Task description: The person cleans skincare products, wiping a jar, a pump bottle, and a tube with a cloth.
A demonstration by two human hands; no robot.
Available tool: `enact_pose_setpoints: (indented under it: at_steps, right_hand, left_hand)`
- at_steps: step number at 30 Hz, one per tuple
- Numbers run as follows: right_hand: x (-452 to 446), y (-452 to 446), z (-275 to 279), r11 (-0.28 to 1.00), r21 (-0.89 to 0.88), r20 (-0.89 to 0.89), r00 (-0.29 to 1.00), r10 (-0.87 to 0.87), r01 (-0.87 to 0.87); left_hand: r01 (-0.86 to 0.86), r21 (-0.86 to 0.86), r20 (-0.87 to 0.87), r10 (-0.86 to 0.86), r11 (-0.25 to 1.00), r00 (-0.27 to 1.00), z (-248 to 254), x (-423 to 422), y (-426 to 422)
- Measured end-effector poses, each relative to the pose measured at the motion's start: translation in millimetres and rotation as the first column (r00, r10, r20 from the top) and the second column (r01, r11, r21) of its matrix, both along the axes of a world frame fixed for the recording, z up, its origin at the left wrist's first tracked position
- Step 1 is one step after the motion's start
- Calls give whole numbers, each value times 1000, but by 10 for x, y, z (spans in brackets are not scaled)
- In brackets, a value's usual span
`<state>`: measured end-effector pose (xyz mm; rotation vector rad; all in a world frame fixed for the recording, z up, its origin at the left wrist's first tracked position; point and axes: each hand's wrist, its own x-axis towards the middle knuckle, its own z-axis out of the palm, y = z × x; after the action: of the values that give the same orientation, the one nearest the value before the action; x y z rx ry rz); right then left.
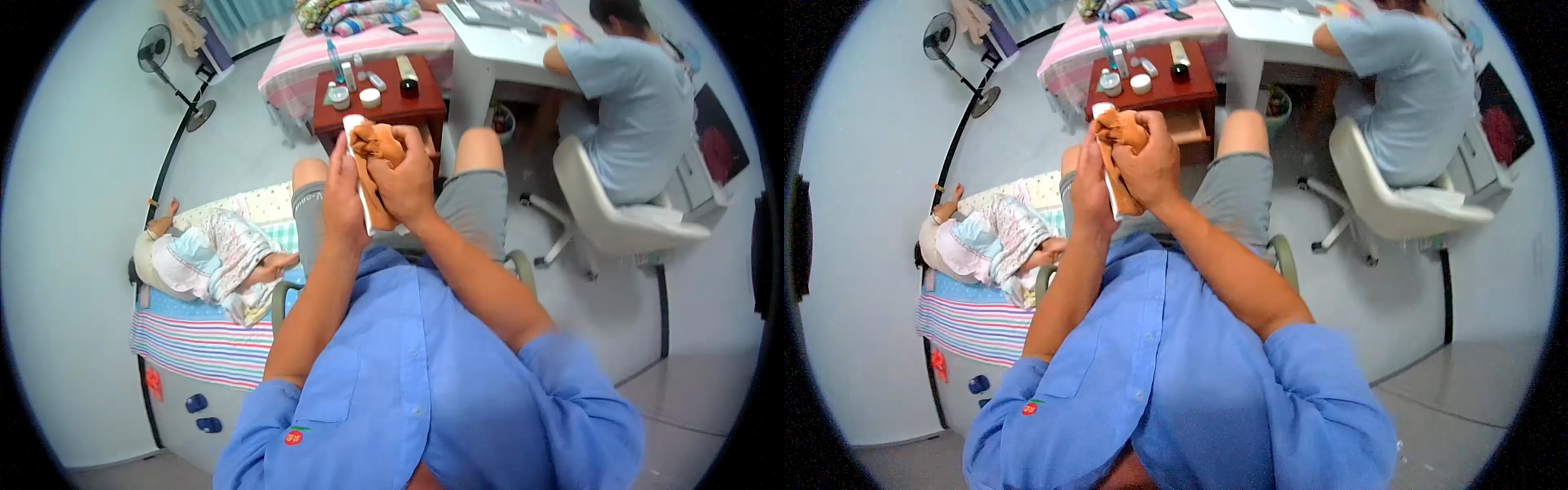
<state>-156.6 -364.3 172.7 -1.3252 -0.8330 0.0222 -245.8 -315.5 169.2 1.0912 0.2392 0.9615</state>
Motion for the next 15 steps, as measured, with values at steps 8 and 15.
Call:
enact_pose_setpoints:
  at_steps: [8, 15]
  right_hand:
    - [293, 105, 34, 988, 130, -105, 992, -75, 88]
    - [688, -128, 260, 904, 333, -246, 901, 358, -268]
  left_hand:
    - [161, -27, -42, -162, 987, 986, -127, -3, -5]
    - [438, -54, 95, -432, 897, 897, 26, -264, 76]
